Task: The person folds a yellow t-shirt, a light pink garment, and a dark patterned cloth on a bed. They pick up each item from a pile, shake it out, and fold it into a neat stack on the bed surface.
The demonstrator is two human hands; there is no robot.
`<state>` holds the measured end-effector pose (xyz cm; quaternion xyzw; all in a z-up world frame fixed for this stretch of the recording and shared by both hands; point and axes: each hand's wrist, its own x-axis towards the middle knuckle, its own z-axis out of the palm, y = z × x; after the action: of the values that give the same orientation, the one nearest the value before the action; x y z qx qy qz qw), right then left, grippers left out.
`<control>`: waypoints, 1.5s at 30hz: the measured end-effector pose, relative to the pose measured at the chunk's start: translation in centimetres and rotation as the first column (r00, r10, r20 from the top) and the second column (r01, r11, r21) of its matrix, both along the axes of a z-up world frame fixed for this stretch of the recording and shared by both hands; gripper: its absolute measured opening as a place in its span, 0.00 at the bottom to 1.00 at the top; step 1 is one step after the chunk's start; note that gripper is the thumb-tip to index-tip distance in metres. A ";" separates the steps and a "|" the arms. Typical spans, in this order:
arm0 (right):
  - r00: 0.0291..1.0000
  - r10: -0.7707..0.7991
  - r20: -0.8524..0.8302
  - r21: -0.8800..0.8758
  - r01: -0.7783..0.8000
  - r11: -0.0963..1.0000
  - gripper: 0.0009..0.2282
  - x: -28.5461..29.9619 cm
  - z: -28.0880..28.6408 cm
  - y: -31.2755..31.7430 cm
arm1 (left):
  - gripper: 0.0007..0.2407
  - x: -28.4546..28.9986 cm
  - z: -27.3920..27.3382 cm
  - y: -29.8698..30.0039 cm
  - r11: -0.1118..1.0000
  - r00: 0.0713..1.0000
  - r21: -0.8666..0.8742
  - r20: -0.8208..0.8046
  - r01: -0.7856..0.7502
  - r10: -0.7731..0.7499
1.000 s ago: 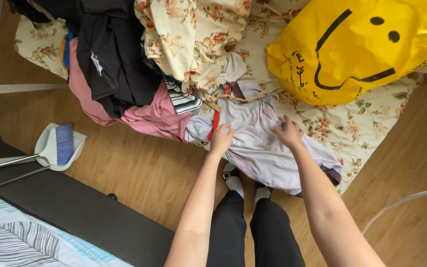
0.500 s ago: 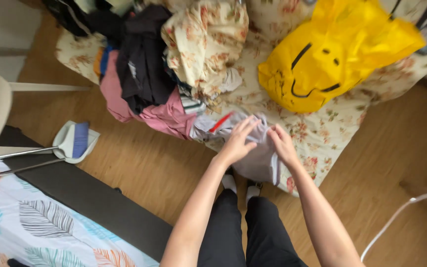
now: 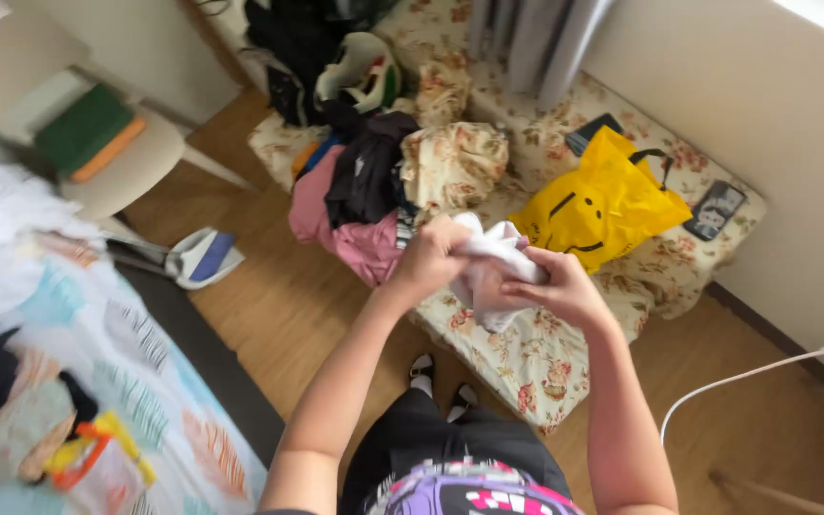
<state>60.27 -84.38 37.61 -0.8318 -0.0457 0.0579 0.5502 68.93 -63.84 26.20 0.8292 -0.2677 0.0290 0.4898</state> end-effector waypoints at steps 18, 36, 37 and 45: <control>0.965 0.197 -0.171 0.648 -0.041 0.761 0.13 4.8 1.4 12.3 | 0.07 -11.5 15.6 22.4 0.647 0.662 -0.144 -0.184 -0.749 0.726; 0.935 0.291 -0.204 0.702 -0.068 0.709 0.15 0.6 7.5 48.0 | 0.33 -19.9 10.8 40.6 0.872 0.886 -0.232 0.076 -0.432 0.458; 0.935 0.289 -0.207 0.704 -0.063 0.708 0.15 1.4 6.4 49.0 | 0.33 -20.0 10.7 42.0 0.874 0.887 -0.228 0.073 -0.430 0.455; 0.852 0.376 -0.364 0.808 0.089 0.582 0.25 1.6 5.3 54.8 | 0.11 -17.1 7.6 48.7 0.712 0.825 -0.417 -0.271 -0.565 0.496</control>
<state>61.87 -29.57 42.91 -0.4417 0.0072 0.2903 0.8489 51.78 -15.17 33.76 0.7225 0.0327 0.1764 0.6677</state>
